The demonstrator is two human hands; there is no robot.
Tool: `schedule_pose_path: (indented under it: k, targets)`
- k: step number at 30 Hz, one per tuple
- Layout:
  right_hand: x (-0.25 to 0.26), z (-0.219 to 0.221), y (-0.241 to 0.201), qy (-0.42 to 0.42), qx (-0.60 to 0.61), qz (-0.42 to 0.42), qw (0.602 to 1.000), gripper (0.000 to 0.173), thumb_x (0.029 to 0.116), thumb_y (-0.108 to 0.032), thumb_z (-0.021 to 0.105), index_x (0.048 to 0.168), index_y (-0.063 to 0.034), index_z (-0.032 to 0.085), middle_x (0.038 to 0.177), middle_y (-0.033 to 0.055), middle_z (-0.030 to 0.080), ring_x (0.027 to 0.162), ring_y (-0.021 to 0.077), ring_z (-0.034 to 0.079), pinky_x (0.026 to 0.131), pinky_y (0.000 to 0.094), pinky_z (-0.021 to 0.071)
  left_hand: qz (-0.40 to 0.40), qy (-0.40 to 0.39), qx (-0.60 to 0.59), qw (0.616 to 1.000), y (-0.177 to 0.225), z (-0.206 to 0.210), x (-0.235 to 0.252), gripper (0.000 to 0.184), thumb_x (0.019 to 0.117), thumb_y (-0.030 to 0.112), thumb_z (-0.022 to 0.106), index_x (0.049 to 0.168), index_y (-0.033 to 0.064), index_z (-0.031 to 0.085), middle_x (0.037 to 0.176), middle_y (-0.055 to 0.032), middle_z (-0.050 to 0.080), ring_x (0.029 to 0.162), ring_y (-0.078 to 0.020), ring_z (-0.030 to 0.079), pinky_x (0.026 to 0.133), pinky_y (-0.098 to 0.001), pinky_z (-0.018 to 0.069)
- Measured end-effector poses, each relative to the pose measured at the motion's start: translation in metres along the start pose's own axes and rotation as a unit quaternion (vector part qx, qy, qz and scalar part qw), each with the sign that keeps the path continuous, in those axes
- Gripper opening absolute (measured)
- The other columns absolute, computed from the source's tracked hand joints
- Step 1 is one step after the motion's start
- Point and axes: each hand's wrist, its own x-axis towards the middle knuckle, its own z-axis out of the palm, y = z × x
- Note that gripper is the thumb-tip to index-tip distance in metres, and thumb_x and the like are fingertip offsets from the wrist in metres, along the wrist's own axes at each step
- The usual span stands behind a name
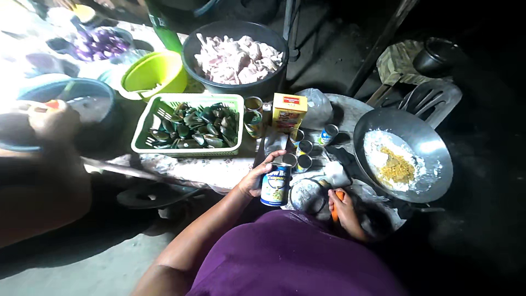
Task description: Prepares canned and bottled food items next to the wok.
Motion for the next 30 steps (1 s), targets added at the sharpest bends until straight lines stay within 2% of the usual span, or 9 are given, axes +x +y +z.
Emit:
schedule_pose_path:
  k: [3,5,7,8,9,11,21,27,30]
  targets:
    - [0.02,0.002,0.014,-0.01,-0.017,0.097,0.995,0.026,0.1064,-0.025,0.058,0.114,-0.0009,0.053,0.069,0.0012,0.054,0.052,0.0086,0.054,0.052,0.0249,0.0514,0.016,0.034,-0.03,0.999,-0.006,-0.011,-0.019,0.075,0.0856,0.044,0.076,0.152,0.0247,0.046,0.117,-0.0141,0.068,0.098,-0.0246,0.071,0.086,-0.0421,0.0614]
    - [0.029,0.005,0.024,-0.022,-0.087,0.113,0.99,0.034,0.1059,-0.028,0.058,0.121,0.0012,0.052,0.078,0.0051,0.053,0.059,0.011,0.053,0.057,0.028,0.05,0.04,0.059,-0.043,0.997,-0.007,-0.014,-0.031,0.074,0.0861,0.042,0.076,0.152,0.0214,0.047,0.117,-0.0134,0.069,0.097,-0.023,0.072,0.085,-0.0406,0.0622]
    - [0.034,0.01,0.03,-0.032,-0.171,0.112,0.978,0.045,0.1047,-0.03,0.059,0.134,0.0038,0.05,0.105,0.019,0.061,0.086,0.0241,0.061,0.079,0.0419,0.0532,0.067,0.085,-0.049,0.993,-0.006,-0.014,-0.043,0.074,0.0853,0.042,0.076,0.15,0.0184,0.05,0.118,-0.0138,0.069,0.097,-0.0236,0.072,0.085,-0.0416,0.0623]
    - [0.037,0.012,0.03,-0.038,-0.202,0.119,0.971,0.054,0.1037,-0.03,0.061,0.142,0.0039,0.046,0.123,0.0261,0.062,0.109,0.033,0.063,0.096,0.0501,0.0514,0.081,0.097,-0.051,0.991,-0.006,-0.015,-0.049,0.073,0.0849,0.041,0.077,0.149,0.0171,0.052,0.119,-0.0144,0.068,0.097,-0.0239,0.071,0.085,-0.0421,0.0621]
    - [0.041,0.015,0.033,-0.044,-0.228,0.125,0.965,0.06,0.1035,-0.03,0.061,0.148,0.0028,0.041,0.135,0.0287,0.058,0.124,0.0377,0.059,0.106,0.0536,0.0467,0.096,0.103,-0.055,0.989,-0.006,-0.015,-0.055,0.072,0.0851,0.041,0.077,0.149,0.0159,0.053,0.12,-0.0151,0.068,0.098,-0.0237,0.071,0.085,-0.0417,0.0619]
    - [0.051,0.02,0.041,-0.05,-0.294,0.135,0.945,0.063,0.1033,-0.031,0.061,0.152,0.0004,0.038,0.141,0.0292,0.055,0.133,0.0411,0.054,0.111,0.0556,0.0437,0.122,0.115,-0.067,0.984,-0.007,-0.014,-0.066,0.071,0.0837,0.04,0.078,0.146,0.0146,0.056,0.119,-0.0162,0.069,0.097,-0.0233,0.072,0.086,-0.0407,0.0619]
    - [0.08,0.032,0.053,-0.185,-0.381,0.142,0.895,0.06,0.1017,-0.037,0.064,0.147,-0.0008,0.046,0.138,0.0258,0.059,0.13,0.0387,0.058,0.11,0.0568,0.0445,0.176,0.169,-0.066,0.968,-0.019,-0.013,-0.113,0.066,0.0848,0.043,0.073,0.143,0.0165,0.059,0.124,-0.0193,0.068,0.106,-0.0316,0.07,0.09,-0.0502,0.0591]
    - [0.089,0.032,0.053,-0.191,-0.342,0.144,0.909,0.06,0.1024,-0.036,0.064,0.146,0.0004,0.046,0.136,0.0272,0.059,0.128,0.0392,0.058,0.11,0.0564,0.0441,0.197,0.187,-0.064,0.96,-0.021,-0.005,-0.12,0.064,0.0842,0.044,0.074,0.141,0.0182,0.061,0.124,-0.0169,0.069,0.107,-0.0294,0.07,0.09,-0.0484,0.0596]
    - [0.091,0.029,0.059,-0.179,-0.302,0.151,0.924,0.059,0.1024,-0.035,0.064,0.146,0.0007,0.046,0.131,0.0267,0.061,0.116,0.038,0.064,0.101,0.0546,0.051,0.202,0.196,-0.071,0.957,-0.02,-0.006,-0.119,0.065,0.0823,0.043,0.076,0.139,0.0167,0.062,0.123,-0.018,0.069,0.106,-0.0295,0.07,0.09,-0.0475,0.0598]
